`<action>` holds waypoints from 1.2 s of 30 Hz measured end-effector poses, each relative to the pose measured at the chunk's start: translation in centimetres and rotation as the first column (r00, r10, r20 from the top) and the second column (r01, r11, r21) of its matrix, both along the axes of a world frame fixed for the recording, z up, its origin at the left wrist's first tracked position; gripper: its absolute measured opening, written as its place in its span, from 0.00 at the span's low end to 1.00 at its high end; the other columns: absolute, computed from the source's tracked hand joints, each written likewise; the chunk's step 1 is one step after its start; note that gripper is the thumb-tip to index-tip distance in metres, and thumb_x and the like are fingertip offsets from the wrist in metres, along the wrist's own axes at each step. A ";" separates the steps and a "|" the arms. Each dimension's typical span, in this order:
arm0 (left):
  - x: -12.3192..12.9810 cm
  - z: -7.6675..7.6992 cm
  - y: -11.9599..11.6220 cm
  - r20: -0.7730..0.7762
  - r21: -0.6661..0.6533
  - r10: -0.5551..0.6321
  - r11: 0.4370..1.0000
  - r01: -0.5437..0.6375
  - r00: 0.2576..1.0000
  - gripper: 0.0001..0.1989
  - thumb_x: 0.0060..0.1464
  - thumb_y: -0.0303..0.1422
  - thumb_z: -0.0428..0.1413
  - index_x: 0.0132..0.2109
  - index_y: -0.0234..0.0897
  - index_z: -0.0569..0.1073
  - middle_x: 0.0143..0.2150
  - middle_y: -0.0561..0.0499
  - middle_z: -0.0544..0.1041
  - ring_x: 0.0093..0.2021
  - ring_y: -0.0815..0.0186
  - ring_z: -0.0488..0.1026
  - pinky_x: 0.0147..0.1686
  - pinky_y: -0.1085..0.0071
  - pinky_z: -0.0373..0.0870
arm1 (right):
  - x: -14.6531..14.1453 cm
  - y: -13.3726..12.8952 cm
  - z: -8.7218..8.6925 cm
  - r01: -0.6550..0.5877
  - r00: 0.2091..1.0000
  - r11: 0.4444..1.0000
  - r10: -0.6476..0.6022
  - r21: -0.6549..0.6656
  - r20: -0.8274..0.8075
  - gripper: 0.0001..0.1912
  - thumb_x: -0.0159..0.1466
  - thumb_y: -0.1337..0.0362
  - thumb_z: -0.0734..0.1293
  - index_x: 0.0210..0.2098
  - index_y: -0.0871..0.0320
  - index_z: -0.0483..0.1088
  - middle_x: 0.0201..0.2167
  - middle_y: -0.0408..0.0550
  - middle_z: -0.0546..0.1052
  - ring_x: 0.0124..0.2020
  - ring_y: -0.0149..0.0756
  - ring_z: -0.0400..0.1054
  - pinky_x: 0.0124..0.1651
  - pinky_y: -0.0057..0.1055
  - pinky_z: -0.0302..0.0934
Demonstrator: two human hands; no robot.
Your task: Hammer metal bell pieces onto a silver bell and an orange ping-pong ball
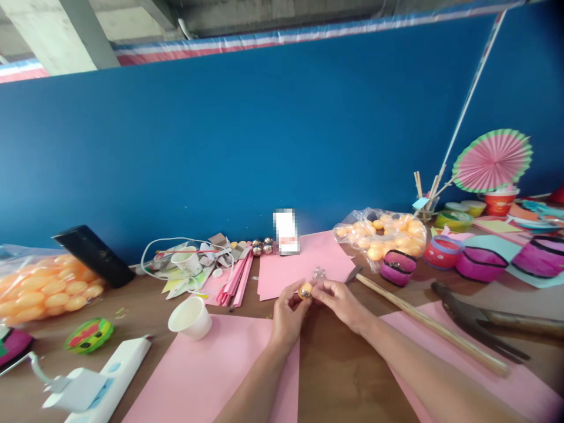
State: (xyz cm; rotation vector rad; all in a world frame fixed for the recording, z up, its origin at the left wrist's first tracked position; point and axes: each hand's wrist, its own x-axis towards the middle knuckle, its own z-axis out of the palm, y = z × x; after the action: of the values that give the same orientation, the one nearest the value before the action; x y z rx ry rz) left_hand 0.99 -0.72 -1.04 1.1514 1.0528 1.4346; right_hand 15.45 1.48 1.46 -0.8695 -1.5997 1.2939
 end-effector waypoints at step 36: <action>0.0 0.4 -0.4 -0.302 0.078 0.086 0.995 -0.065 0.949 0.17 0.44 0.27 0.56 0.45 0.37 0.70 0.43 0.46 0.74 0.43 0.61 0.71 0.44 0.64 0.67 | 0.4 1.0 -1.4 -0.028 0.999 0.984 0.024 -0.175 -0.028 0.17 0.51 0.54 0.68 0.30 0.63 0.72 0.32 0.49 0.76 0.37 0.38 0.68 0.43 0.34 0.59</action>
State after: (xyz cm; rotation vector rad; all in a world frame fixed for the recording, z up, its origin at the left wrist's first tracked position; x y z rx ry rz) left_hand 0.97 -1.07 -0.62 1.4283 1.2815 1.3871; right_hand 15.84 2.44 0.07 -0.9379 -1.4981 1.4756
